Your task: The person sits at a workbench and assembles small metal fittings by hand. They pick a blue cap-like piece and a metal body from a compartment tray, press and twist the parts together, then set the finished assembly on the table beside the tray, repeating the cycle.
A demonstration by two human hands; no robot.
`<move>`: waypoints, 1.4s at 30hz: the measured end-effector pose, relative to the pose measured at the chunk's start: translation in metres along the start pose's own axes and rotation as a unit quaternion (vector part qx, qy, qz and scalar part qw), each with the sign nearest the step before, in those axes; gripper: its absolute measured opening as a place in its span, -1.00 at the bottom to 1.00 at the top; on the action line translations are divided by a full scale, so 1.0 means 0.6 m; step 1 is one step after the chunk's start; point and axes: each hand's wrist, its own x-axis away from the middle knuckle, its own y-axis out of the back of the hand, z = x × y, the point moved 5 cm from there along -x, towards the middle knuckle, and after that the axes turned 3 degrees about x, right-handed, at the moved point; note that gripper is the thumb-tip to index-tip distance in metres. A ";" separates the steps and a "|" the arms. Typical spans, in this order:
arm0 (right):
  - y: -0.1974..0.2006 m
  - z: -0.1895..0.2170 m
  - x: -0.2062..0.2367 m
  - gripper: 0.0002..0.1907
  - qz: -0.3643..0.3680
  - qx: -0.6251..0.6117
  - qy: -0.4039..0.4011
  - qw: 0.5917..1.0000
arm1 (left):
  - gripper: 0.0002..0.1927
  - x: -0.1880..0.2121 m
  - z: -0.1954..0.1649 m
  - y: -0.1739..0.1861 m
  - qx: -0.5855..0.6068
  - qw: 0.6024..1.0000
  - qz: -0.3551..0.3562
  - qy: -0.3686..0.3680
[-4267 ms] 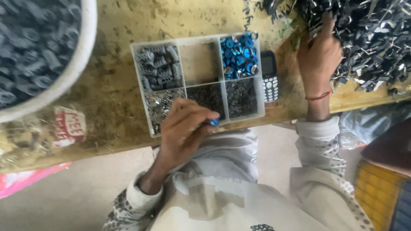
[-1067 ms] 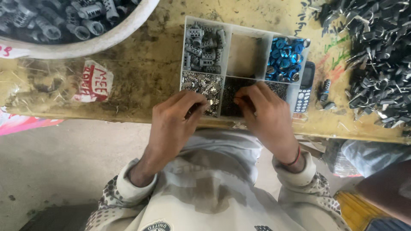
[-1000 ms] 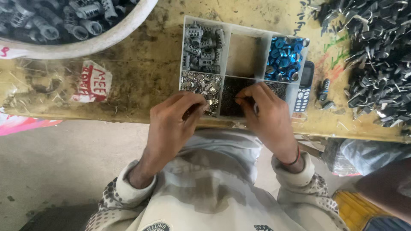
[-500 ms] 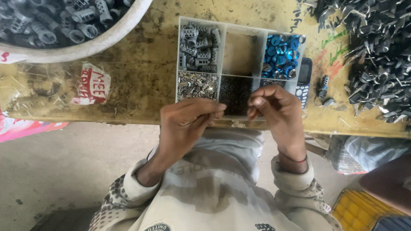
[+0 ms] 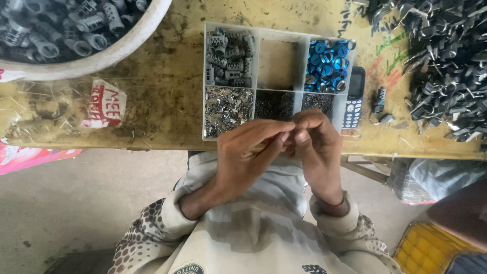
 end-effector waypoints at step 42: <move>0.002 0.009 0.028 -0.89 -0.063 -0.019 0.017 0.998 | -0.61 0.002 -0.039 -0.022 -0.055 0.991 0.096 -0.074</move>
